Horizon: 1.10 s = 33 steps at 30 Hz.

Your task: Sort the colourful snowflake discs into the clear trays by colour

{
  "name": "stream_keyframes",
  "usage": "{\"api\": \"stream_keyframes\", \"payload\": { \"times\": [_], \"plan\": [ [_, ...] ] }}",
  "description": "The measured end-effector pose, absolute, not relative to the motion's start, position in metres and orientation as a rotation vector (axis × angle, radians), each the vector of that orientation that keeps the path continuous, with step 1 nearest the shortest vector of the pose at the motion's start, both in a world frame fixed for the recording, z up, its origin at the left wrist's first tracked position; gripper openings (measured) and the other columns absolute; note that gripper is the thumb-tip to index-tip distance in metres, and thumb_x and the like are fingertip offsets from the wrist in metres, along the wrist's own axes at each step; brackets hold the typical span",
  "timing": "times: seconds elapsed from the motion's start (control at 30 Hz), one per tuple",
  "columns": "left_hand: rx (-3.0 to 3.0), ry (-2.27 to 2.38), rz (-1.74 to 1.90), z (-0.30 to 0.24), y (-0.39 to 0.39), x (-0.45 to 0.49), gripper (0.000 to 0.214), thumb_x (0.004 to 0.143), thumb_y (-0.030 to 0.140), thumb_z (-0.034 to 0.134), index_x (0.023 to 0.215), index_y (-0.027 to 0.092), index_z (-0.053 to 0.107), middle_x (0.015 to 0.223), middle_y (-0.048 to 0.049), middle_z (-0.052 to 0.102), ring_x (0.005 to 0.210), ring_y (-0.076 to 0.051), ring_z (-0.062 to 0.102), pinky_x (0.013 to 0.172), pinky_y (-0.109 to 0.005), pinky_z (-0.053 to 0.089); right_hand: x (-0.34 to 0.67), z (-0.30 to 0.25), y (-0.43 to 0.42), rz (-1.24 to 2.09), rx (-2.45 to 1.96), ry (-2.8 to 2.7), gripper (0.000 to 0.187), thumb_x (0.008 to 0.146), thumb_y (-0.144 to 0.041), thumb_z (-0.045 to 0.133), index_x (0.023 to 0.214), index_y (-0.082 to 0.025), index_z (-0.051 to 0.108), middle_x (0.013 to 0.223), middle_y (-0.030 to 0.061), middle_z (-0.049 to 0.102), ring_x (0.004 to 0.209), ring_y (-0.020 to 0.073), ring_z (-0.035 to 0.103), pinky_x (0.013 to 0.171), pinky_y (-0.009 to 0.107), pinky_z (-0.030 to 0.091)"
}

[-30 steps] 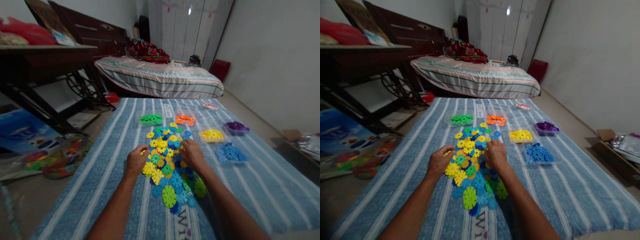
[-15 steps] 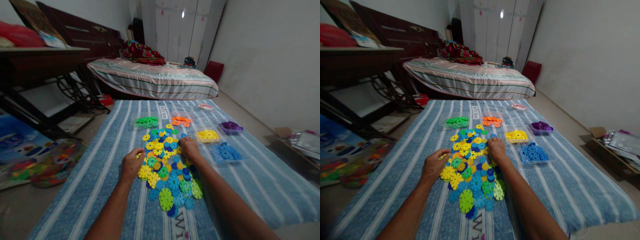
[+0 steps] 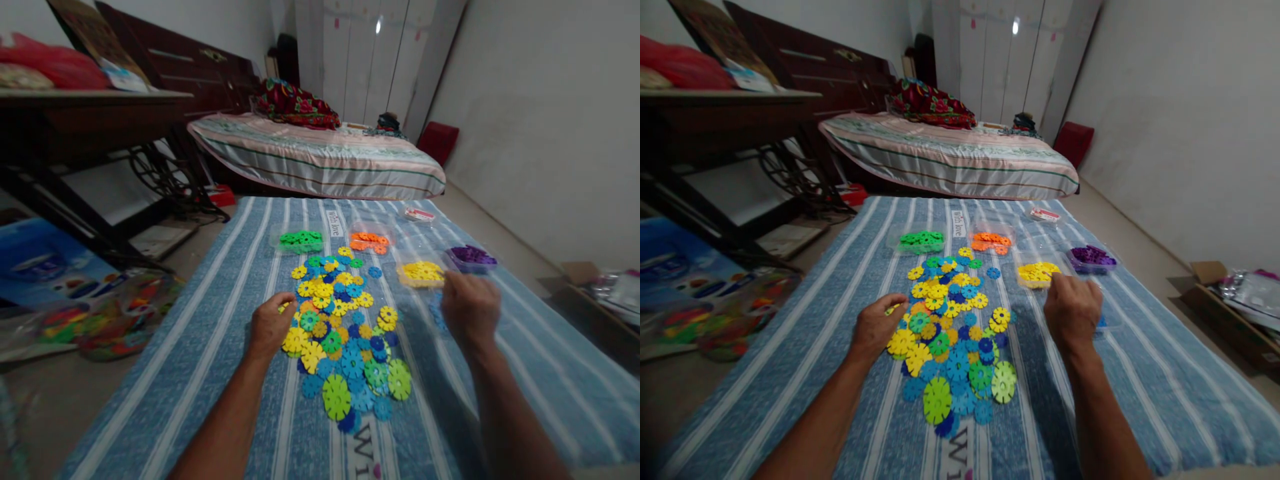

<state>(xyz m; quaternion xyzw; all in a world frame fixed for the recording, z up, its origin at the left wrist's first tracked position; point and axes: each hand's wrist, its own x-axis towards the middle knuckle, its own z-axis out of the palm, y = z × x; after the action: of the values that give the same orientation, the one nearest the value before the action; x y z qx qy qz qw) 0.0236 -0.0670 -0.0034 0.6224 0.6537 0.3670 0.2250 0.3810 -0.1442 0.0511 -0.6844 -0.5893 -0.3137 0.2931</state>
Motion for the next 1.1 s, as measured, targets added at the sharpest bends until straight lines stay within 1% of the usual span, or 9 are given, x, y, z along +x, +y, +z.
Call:
{"api": "stream_keyframes", "payload": {
  "times": [0.07, 0.13, 0.27, 0.37, 0.5, 0.67, 0.83, 1.0, 1.1],
  "plan": [
    [1.718, 1.81, 1.009, -0.003, -0.067, 0.024, 0.031, 0.069, 0.043, 0.052, 0.084, 0.023, 0.071, 0.09, -0.0013, 0.076, 0.09, -0.022, 0.07, 0.085, -0.03, 0.052, 0.391, 0.054, -0.149, -0.895, -1.883, -1.474, 0.023, 0.092, -0.022, 0.047, 0.081, -0.017, 0.068, 0.072, 0.0081, 0.064, 0.071, 0.0221, 0.053, 0.079, 0.036, 0.035],
    [1.719, 1.817, 1.009, -0.003, -0.067, 0.024, 0.03, 0.069, 0.043, 0.052, 0.083, 0.024, 0.07, 0.089, -0.0006, 0.076, 0.088, -0.022, 0.07, 0.084, -0.029, 0.052, 0.388, 0.049, -0.15, -0.828, -1.879, -1.502, 0.023, 0.092, -0.024, 0.049, 0.083, -0.017, 0.068, 0.076, 0.0093, 0.067, 0.073, 0.0228, 0.056, 0.077, 0.035, 0.037],
    [1.726, 1.804, 1.019, -0.003, -0.067, 0.024, 0.03, 0.069, 0.043, 0.052, 0.083, 0.024, 0.07, 0.089, -0.0005, 0.076, 0.089, -0.022, 0.069, 0.085, -0.029, 0.051, 0.352, 0.031, -0.141, -0.447, -1.801, -1.772, 0.026, 0.095, -0.023, 0.045, 0.084, -0.018, 0.068, 0.085, 0.0092, 0.069, 0.081, 0.0209, 0.06, 0.076, 0.03, 0.04],
    [1.72, 1.795, 1.017, -0.002, -0.067, 0.024, 0.031, 0.069, 0.044, 0.051, 0.083, 0.024, 0.07, 0.09, -0.001, 0.076, 0.09, -0.023, 0.069, 0.085, -0.029, 0.051, 0.322, 0.027, -0.121, -0.185, -1.858, -1.968, 0.021, 0.095, -0.021, 0.047, 0.094, -0.019, 0.069, 0.098, 0.0088, 0.07, 0.09, 0.0201, 0.061, 0.079, 0.027, 0.041],
    [1.703, 1.782, 1.025, -0.001, -0.069, 0.023, 0.032, 0.068, 0.045, 0.051, 0.082, 0.023, 0.07, 0.09, -0.0015, 0.076, 0.091, -0.023, 0.069, 0.085, -0.031, 0.052, 0.301, 0.031, -0.083, 0.013, -2.049, -2.093, 0.021, 0.095, -0.02, 0.048, 0.105, -0.02, 0.067, 0.107, 0.0083, 0.068, 0.1, 0.0201, 0.059, 0.08, 0.025, 0.041],
    [1.679, 1.794, 1.009, -0.001, -0.07, 0.023, 0.032, 0.069, 0.045, 0.053, 0.084, 0.023, 0.07, 0.093, -0.0027, 0.076, 0.091, -0.024, 0.069, 0.085, -0.032, 0.052, 0.297, 0.023, -0.045, 0.038, -2.193, -2.071, 0.026, 0.096, -0.015, 0.046, 0.115, -0.017, 0.063, 0.114, 0.0109, 0.066, 0.104, 0.0204, 0.059, 0.081, 0.026, 0.04],
    [1.695, 1.78, 1.032, -0.001, -0.069, 0.023, 0.03, 0.07, 0.044, 0.054, 0.084, 0.023, 0.071, 0.093, -0.0022, 0.077, 0.092, -0.023, 0.069, 0.086, -0.031, 0.052, 0.298, 0.009, -0.04, -0.025, -2.187, -2.102, 0.026, 0.096, -0.014, 0.044, 0.105, -0.018, 0.068, 0.105, 0.0107, 0.068, 0.097, 0.0205, 0.061, 0.077, 0.027, 0.041],
    [1.71, 1.76, 1.037, -0.003, -0.069, 0.022, 0.029, 0.07, 0.042, 0.054, 0.084, 0.023, 0.071, 0.09, -0.0014, 0.077, 0.091, -0.023, 0.069, 0.085, -0.03, 0.053, 0.302, 0.01, -0.056, -0.101, -2.081, -2.184, 0.027, 0.093, -0.011, 0.044, 0.1, -0.017, 0.07, 0.097, 0.0091, 0.071, 0.089, 0.0194, 0.062, 0.069, 0.026, 0.039],
    [1.719, 1.778, 1.041, -0.003, -0.069, 0.022, 0.028, 0.07, 0.042, 0.054, 0.083, 0.024, 0.071, 0.089, -0.0009, 0.076, 0.089, -0.022, 0.07, 0.084, -0.03, 0.053, 0.306, 0.011, -0.07, -0.131, -2.041, -2.197, 0.029, 0.091, -0.01, 0.044, 0.101, -0.018, 0.071, 0.092, 0.0085, 0.072, 0.082, 0.0188, 0.063, 0.064, 0.026, 0.038]
  ]
}}
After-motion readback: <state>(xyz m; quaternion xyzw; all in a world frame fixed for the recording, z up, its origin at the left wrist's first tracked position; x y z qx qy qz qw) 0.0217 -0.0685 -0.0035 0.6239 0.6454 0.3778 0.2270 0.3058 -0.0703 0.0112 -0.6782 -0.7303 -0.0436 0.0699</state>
